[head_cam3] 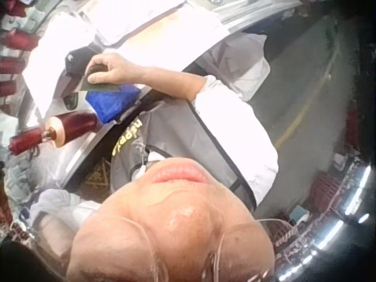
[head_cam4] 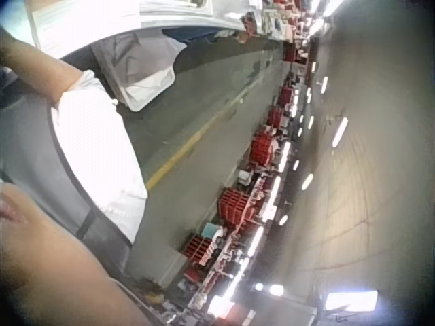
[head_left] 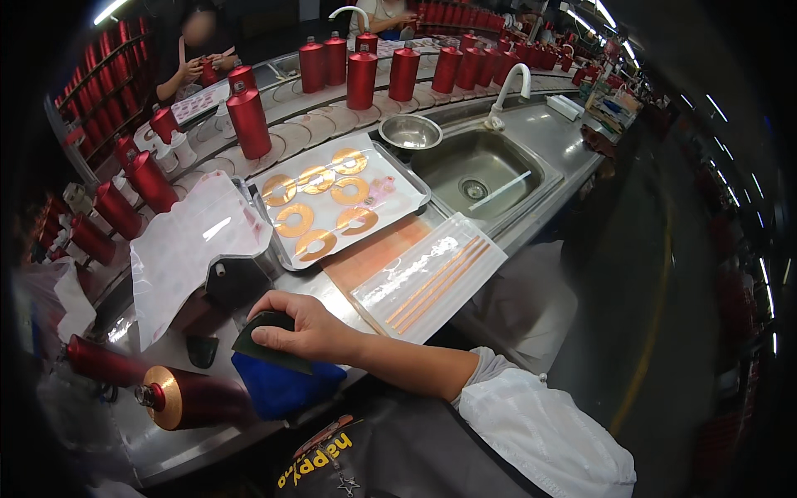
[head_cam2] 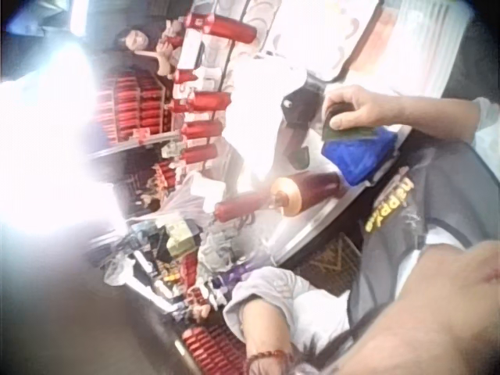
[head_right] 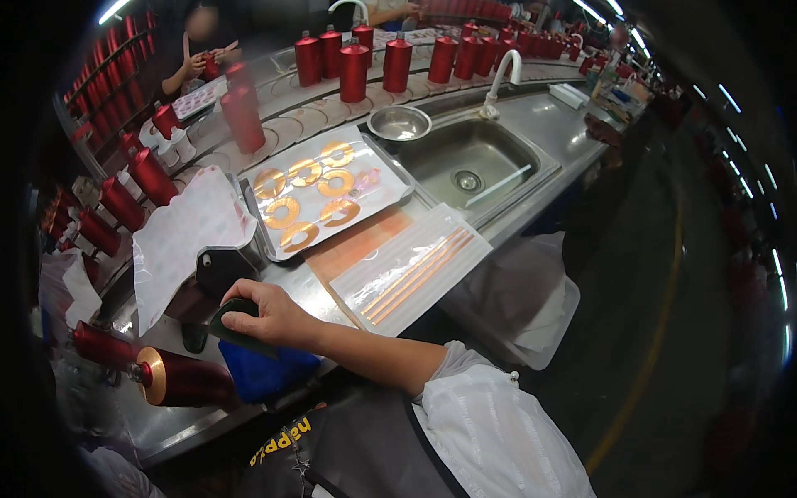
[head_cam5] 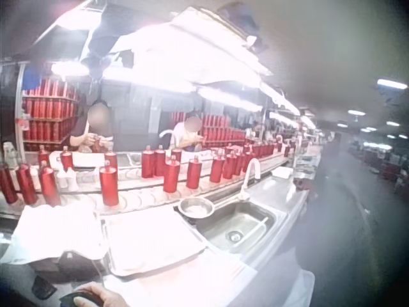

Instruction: The person applies circular gold labels to the necks of red cylindrical containers. They peel each label from a backing sheet, position it around the container neck, and smooth it with fingers. The person handles multiple containers one at a time, placing finished units aside on the counter.

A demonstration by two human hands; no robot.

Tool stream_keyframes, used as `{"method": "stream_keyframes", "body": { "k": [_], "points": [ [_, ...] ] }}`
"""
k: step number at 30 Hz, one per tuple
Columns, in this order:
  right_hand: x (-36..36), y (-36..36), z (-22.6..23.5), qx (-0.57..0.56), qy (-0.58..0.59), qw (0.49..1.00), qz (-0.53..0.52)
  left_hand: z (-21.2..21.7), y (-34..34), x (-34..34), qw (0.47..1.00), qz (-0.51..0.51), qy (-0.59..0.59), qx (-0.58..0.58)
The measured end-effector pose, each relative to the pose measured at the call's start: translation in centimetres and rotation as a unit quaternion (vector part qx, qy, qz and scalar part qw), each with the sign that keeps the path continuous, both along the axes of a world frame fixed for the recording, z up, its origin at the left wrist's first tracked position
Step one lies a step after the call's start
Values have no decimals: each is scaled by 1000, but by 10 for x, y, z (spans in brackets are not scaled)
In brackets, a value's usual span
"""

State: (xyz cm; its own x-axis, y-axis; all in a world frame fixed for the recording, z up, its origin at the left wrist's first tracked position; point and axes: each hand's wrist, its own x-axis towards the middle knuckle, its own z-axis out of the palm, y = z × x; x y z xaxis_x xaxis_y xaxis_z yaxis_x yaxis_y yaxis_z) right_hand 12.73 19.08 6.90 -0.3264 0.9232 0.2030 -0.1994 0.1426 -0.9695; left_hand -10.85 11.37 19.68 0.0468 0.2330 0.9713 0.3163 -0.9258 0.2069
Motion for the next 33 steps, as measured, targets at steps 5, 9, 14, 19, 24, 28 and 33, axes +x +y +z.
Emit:
{"method": "stream_keyframes", "body": {
  "k": [5, 9, 14, 19, 24, 28, 33],
  "points": [
    [7, -12, 0, -4, 2, 1000, 13, -20, 1, 13, 998, 0, 12, -66],
    [5, -21, -2, 28, 4, 999, 17, -38, 2, 19, 992, 1, 13, -123],
    [7, -35, 6, -12, 29, 999, 40, -61, 17, 32, 979, -12, 23, -202],
    [3, -37, 2, 36, -6, 999, 31, -89, 51, 56, 959, -34, 39, -278],
    [4, -34, 7, -1, 22, 999, 34, -117, 100, 87, 937, -57, 71, -338],
    [-3, -24, 8, -32, 39, 998, 39, -140, 140, 113, 918, -70, 98, -378],
    [-10, -2, 11, -13, 16, 999, 39, -165, 177, 130, 901, -76, 124, -409]
  ]
}}
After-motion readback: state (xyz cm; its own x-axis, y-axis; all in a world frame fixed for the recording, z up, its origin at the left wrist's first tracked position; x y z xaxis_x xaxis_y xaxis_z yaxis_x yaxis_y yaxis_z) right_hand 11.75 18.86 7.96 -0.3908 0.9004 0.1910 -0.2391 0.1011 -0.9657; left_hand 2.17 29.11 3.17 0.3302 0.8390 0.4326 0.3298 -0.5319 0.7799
